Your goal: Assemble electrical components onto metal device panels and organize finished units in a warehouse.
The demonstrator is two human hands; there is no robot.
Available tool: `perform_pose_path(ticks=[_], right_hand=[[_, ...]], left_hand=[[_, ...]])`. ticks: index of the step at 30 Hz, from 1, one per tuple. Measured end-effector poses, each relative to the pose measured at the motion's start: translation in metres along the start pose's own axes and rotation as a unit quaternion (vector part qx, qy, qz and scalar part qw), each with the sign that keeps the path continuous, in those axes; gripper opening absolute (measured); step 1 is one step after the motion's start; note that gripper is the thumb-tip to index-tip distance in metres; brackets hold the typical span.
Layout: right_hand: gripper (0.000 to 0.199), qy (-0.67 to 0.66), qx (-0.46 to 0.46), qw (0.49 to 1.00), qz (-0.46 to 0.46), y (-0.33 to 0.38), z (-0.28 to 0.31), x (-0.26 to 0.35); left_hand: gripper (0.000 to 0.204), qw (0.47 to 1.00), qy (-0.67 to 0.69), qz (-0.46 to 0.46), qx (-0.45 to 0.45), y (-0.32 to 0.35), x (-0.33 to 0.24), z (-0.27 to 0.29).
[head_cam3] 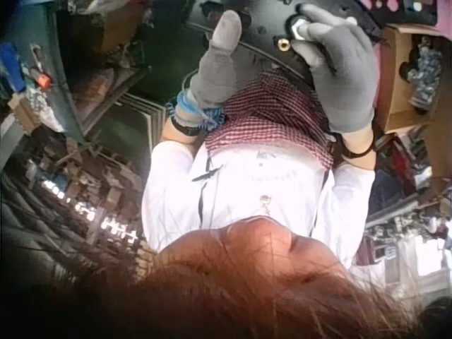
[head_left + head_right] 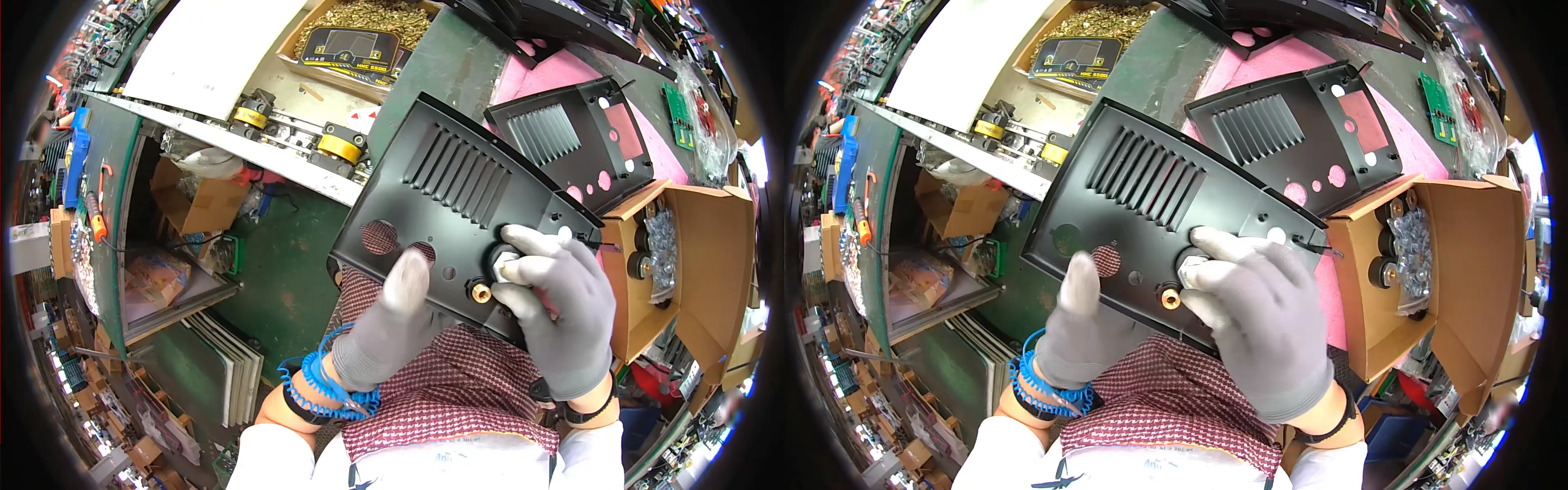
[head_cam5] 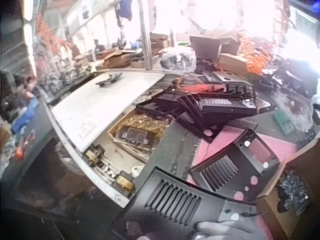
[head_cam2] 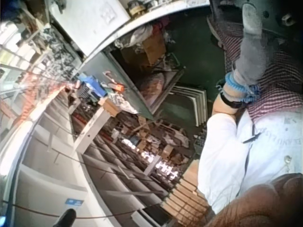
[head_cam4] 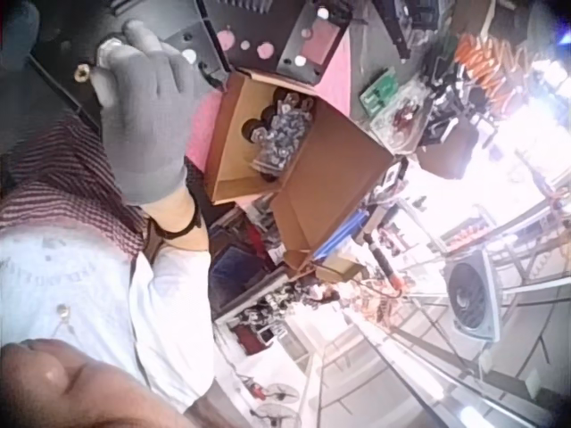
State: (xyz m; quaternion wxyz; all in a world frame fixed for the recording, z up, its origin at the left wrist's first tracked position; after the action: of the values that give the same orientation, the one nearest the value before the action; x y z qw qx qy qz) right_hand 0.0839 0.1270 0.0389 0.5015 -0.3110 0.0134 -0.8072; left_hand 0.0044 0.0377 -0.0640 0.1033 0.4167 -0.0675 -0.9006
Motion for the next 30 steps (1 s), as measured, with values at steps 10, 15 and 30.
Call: perform_pose_path(ticks=[10, 15, 30], right_hand=[[0.027, -0.006, 0.117, 0.992, 0.05, -0.001, -0.01, 0.006], [0.027, 0.022, 0.086, 0.985, 0.151, 0.0, -0.007, 0.022], [0.027, 0.052, 0.075, 0.992, 0.092, -0.004, -0.006, 0.026]], left_hand=[[0.05, 0.977, 0.168, 0.065, -0.111, -0.001, 0.013, 0.02], [0.052, 0.977, 0.163, 0.054, -0.124, -0.003, 0.001, 0.026], [0.057, 0.974, 0.149, 0.045, -0.164, -0.004, -0.016, 0.029]])
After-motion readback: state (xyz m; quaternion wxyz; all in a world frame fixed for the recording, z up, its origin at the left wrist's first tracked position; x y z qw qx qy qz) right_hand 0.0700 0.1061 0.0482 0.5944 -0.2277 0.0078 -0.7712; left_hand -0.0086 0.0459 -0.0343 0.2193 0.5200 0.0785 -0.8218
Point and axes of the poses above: each hand's wrist, its own y-axis away from the middle knuckle, its own z-axis out of the back of the hand, x = y × z, the point moved 9 cm from there along -y, towards the middle knuckle, and after that the axes turned 4 degrees about z, right-handed, at the moved point
